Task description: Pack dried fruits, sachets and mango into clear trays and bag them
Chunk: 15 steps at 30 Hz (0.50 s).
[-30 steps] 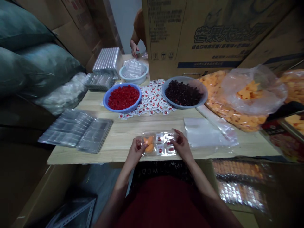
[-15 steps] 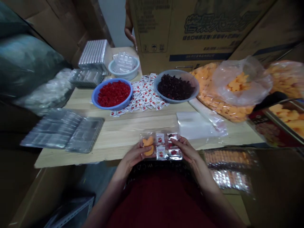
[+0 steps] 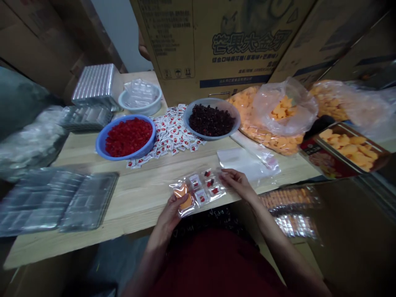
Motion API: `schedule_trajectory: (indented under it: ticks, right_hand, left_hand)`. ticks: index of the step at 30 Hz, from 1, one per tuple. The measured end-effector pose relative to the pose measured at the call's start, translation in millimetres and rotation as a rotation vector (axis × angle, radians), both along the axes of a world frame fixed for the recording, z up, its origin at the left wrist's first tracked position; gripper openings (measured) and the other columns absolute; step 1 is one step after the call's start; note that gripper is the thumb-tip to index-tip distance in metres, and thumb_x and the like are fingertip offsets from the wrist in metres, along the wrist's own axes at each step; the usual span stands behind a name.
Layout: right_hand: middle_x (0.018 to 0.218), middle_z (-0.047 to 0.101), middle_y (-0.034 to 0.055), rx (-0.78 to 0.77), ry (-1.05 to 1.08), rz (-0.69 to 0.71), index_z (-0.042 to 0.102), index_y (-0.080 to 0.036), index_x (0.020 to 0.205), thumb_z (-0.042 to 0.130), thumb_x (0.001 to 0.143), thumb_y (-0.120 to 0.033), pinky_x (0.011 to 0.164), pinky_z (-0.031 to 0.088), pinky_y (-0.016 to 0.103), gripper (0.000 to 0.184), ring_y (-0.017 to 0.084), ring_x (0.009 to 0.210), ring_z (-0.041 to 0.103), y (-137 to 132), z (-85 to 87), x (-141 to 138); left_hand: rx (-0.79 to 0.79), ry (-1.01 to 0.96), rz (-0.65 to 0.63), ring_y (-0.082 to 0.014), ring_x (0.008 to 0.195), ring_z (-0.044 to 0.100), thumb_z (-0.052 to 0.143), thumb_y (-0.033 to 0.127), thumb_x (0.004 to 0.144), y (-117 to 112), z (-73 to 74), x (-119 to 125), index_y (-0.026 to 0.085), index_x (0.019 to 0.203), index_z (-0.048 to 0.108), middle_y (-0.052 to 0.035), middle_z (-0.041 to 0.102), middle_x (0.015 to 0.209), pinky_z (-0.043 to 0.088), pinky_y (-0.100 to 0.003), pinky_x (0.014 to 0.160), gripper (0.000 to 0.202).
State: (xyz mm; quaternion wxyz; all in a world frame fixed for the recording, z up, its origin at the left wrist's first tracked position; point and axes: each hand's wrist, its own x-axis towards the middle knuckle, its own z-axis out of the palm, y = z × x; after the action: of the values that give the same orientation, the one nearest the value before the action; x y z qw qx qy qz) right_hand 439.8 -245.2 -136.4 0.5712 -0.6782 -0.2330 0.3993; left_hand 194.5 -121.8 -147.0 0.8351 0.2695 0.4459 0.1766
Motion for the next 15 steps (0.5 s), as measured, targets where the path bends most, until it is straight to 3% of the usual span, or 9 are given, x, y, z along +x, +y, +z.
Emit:
schedule_trajectory:
  ticks: [2,4,6,8,12,15]
  right_hand:
    - [0.093,0.069,0.0092,-0.114,-0.431,-0.041,0.068,-0.018,0.112,0.066,0.087,-0.051,0.074,0.052,0.037,0.041,0.023,0.083,0.063,-2,-3.4,9]
    - [0.106,0.064,0.0151,-0.347,-0.853,-0.001,0.066,-0.016,0.11,0.066,0.089,-0.041,0.078,0.05,0.039,0.032,0.028,0.096,0.06,1,-7.0,15]
    - [0.112,0.061,0.0184,-0.577,-1.08,0.083,0.065,-0.015,0.108,0.067,0.088,-0.032,0.08,0.048,0.039,0.026,0.032,0.104,0.056,9,-10.0,17]
    - [0.111,0.062,0.0189,-0.69,-1.127,0.142,0.065,-0.015,0.107,0.064,0.09,-0.024,0.076,0.047,0.036,0.02,0.032,0.105,0.057,20,-10.7,19]
    - [0.104,0.065,0.0191,-0.737,-1.1,0.208,0.069,-0.012,0.098,0.057,0.09,-0.011,0.071,0.044,0.032,0.015,0.028,0.095,0.063,34,0.5,29]
    - [0.096,0.068,0.0148,-0.747,-1.077,0.266,0.07,-0.013,0.094,0.061,0.093,-0.023,0.071,0.044,0.03,0.014,0.025,0.087,0.065,27,17.8,38]
  left_hand:
    - [-0.006,0.011,0.036,-0.0216,0.089,0.075,0.084,0.02,0.069,4,-3.5,-3,0.019,0.101,0.071,-0.0052,0.078,0.097,0.061,-0.032,0.084,0.034]
    - [-0.026,0.005,0.08,-0.0206,0.09,0.075,0.08,0.016,0.072,9,-4.6,-7,0.02,0.104,0.07,-0.0047,0.077,0.099,0.062,-0.032,0.085,0.034]
    - [-0.051,-0.003,0.126,-0.0191,0.09,0.075,0.076,0.011,0.075,12,-2.3,-11,0.02,0.107,0.069,-0.0042,0.077,0.102,0.063,-0.031,0.085,0.034]
    - [-0.072,0.0,0.161,-0.018,0.088,0.075,0.072,0.007,0.078,13,2.6,-13,0.019,0.109,0.069,-0.0044,0.077,0.102,0.063,-0.029,0.084,0.034]
    - [-0.09,-0.003,0.217,-0.0184,0.089,0.076,0.065,0.002,0.082,10,12.1,-15,0.016,0.114,0.068,-0.0078,0.076,0.106,0.064,-0.029,0.083,0.035]
    - [-0.093,-0.008,0.246,-0.0188,0.085,0.076,0.061,0.0,0.084,8,12.2,-18,0.014,0.116,0.067,-0.0096,0.076,0.103,0.065,-0.029,0.079,0.035]
